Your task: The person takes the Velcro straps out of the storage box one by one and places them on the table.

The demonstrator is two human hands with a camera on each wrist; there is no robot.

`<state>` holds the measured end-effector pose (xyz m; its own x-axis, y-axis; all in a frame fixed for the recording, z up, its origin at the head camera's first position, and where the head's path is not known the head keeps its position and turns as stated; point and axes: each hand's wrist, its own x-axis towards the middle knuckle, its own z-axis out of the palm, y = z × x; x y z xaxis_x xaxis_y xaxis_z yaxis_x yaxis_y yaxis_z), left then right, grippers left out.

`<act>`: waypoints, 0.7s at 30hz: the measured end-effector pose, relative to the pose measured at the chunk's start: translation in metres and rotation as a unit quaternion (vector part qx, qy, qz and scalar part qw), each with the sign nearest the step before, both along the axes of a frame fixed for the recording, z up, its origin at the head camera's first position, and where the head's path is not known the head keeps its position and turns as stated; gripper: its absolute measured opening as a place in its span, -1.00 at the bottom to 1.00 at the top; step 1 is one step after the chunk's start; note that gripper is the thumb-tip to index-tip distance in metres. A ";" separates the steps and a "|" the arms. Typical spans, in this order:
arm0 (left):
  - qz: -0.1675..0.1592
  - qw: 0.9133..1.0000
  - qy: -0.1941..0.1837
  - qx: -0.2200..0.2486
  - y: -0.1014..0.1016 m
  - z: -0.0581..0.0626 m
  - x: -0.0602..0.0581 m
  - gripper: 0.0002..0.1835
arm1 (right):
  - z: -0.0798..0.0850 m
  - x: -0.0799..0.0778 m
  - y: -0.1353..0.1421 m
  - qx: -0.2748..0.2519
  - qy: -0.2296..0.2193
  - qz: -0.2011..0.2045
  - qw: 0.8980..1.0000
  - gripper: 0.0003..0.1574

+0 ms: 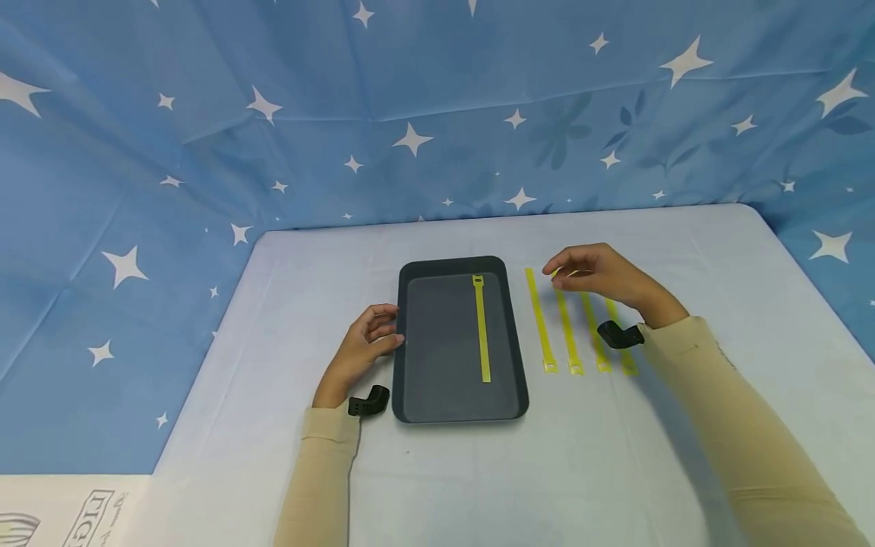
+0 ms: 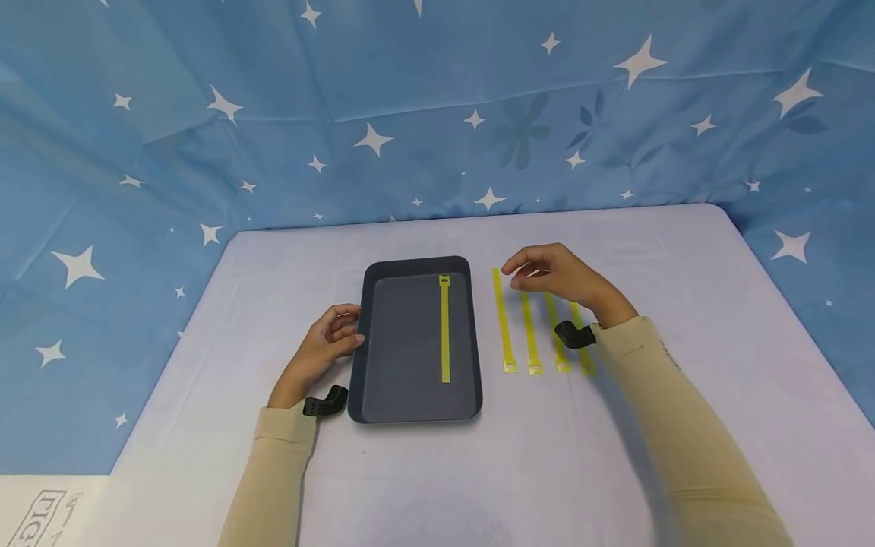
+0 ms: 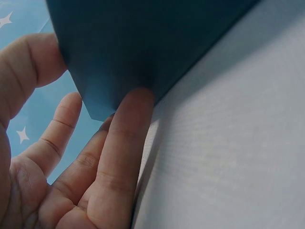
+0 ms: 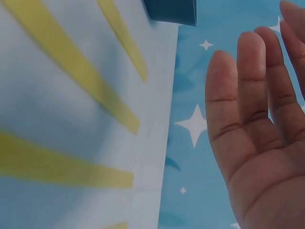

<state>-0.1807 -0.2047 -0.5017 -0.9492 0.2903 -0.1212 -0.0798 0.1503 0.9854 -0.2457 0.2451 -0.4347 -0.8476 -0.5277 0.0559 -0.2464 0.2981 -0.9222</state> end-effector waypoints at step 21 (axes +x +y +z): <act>-0.005 1.000 0.012 0.001 -0.001 -0.001 0.000 -0.37 | -0.003 -0.015 -0.039 -0.016 -0.006 0.059 0.998 -0.69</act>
